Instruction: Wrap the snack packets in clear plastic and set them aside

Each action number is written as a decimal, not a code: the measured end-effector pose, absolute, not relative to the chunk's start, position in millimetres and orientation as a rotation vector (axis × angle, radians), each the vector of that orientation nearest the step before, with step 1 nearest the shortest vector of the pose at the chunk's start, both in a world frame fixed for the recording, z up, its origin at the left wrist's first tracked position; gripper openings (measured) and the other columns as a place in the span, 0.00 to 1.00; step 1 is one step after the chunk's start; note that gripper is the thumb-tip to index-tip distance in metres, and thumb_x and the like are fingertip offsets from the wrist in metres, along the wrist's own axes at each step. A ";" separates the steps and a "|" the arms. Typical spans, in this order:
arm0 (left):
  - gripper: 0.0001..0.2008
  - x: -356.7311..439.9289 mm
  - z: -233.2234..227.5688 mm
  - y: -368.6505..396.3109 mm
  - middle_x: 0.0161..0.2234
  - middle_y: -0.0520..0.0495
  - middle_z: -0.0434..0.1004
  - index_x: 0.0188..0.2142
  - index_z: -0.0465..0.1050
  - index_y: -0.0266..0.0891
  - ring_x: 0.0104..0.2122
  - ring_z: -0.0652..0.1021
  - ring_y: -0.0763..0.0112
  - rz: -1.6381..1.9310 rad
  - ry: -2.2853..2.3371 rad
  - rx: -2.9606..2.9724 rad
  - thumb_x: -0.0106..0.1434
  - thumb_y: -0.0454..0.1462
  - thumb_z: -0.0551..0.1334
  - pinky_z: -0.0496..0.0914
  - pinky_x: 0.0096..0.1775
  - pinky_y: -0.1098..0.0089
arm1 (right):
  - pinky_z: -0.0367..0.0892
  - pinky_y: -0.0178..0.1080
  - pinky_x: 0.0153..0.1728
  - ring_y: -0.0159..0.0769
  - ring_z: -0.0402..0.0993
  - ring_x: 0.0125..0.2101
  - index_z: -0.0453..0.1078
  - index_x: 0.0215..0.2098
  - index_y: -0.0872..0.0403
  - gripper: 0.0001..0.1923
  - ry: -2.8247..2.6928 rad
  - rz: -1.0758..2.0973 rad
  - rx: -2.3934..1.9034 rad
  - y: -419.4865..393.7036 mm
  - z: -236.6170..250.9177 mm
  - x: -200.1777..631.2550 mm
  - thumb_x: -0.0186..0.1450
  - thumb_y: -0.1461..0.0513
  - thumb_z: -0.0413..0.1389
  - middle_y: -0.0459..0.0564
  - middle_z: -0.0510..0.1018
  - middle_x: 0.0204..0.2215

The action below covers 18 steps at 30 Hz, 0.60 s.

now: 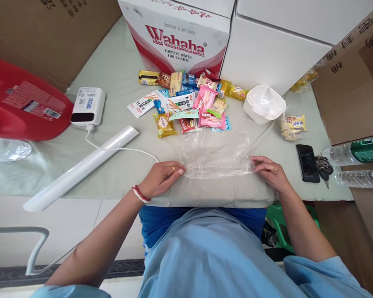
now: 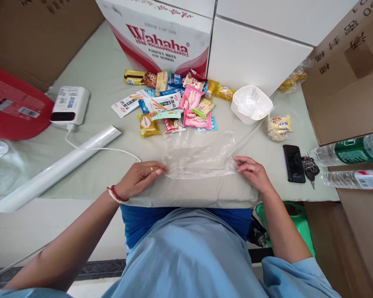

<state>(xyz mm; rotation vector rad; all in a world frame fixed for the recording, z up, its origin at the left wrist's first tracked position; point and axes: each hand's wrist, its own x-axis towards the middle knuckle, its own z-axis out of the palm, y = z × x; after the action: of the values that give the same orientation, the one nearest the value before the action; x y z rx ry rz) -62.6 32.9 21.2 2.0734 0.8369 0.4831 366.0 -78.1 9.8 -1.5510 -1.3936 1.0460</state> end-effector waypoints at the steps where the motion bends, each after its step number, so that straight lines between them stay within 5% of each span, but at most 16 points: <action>1: 0.24 -59.5 20.4 32.0 0.39 0.45 0.86 0.29 0.79 0.44 0.37 0.82 0.63 0.489 0.911 2.001 0.73 0.49 0.52 0.72 0.43 0.64 | 0.69 0.53 0.61 0.45 0.77 0.54 0.84 0.30 0.44 0.10 -1.435 1.040 -1.552 -82.3 9.9 365.6 0.64 0.49 0.66 0.51 0.81 0.54; 4: 0.28 -47.0 17.5 32.3 0.28 0.49 0.82 0.23 0.75 0.42 0.27 0.77 0.68 0.495 1.149 1.878 0.73 0.53 0.51 0.68 0.34 0.68 | 0.70 0.55 0.60 0.46 0.72 0.58 0.84 0.31 0.42 0.08 -1.627 0.971 -1.561 -91.7 13.1 370.2 0.65 0.52 0.64 0.50 0.81 0.54; 7: 0.23 -36.9 15.6 36.0 0.20 0.52 0.73 0.22 0.73 0.42 0.21 0.70 0.70 0.443 1.281 1.903 0.69 0.50 0.57 0.62 0.28 0.69 | 0.70 0.58 0.58 0.48 0.70 0.59 0.83 0.32 0.42 0.09 -1.810 0.820 -1.662 -97.7 24.0 384.1 0.67 0.55 0.60 0.49 0.81 0.55; 10: 0.12 -34.3 15.4 38.5 0.28 0.52 0.77 0.36 0.79 0.43 0.23 0.70 0.70 0.441 1.262 1.970 0.64 0.47 0.62 0.63 0.29 0.69 | 0.70 0.58 0.56 0.49 0.74 0.54 0.82 0.36 0.44 0.10 -1.697 0.432 -1.853 -98.1 48.4 389.1 0.69 0.56 0.57 0.52 0.81 0.52; 12: 0.17 -35.8 15.3 38.2 0.37 0.49 0.79 0.50 0.79 0.45 0.25 0.73 0.70 0.420 1.200 2.007 0.64 0.46 0.62 0.66 0.31 0.68 | 0.71 0.55 0.54 0.47 0.76 0.51 0.81 0.42 0.45 0.10 -1.609 0.265 -1.857 -92.8 69.2 375.0 0.70 0.55 0.57 0.54 0.81 0.49; 16: 0.20 -39.5 14.1 35.4 0.44 0.46 0.79 0.54 0.80 0.47 0.32 0.77 0.67 0.331 1.137 2.062 0.69 0.47 0.56 0.69 0.37 0.67 | 0.67 0.52 0.59 0.48 0.74 0.54 0.76 0.55 0.45 0.16 -1.897 0.472 -1.620 -62.3 91.8 307.2 0.72 0.52 0.57 0.54 0.80 0.51; 18: 0.20 -39.3 14.1 34.0 0.44 0.45 0.80 0.53 0.81 0.46 0.36 0.79 0.65 0.334 1.138 2.063 0.71 0.47 0.54 0.71 0.39 0.66 | 0.65 0.55 0.61 0.54 0.68 0.60 0.72 0.62 0.49 0.28 -2.098 0.653 -1.503 -39.2 87.7 271.2 0.67 0.48 0.63 0.57 0.80 0.51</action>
<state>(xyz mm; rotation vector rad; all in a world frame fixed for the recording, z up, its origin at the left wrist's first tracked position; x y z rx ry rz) -39.3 34.0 14.1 2.0628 1.1381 0.3336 271.2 -39.2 87.7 -1.5026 -2.0979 0.6526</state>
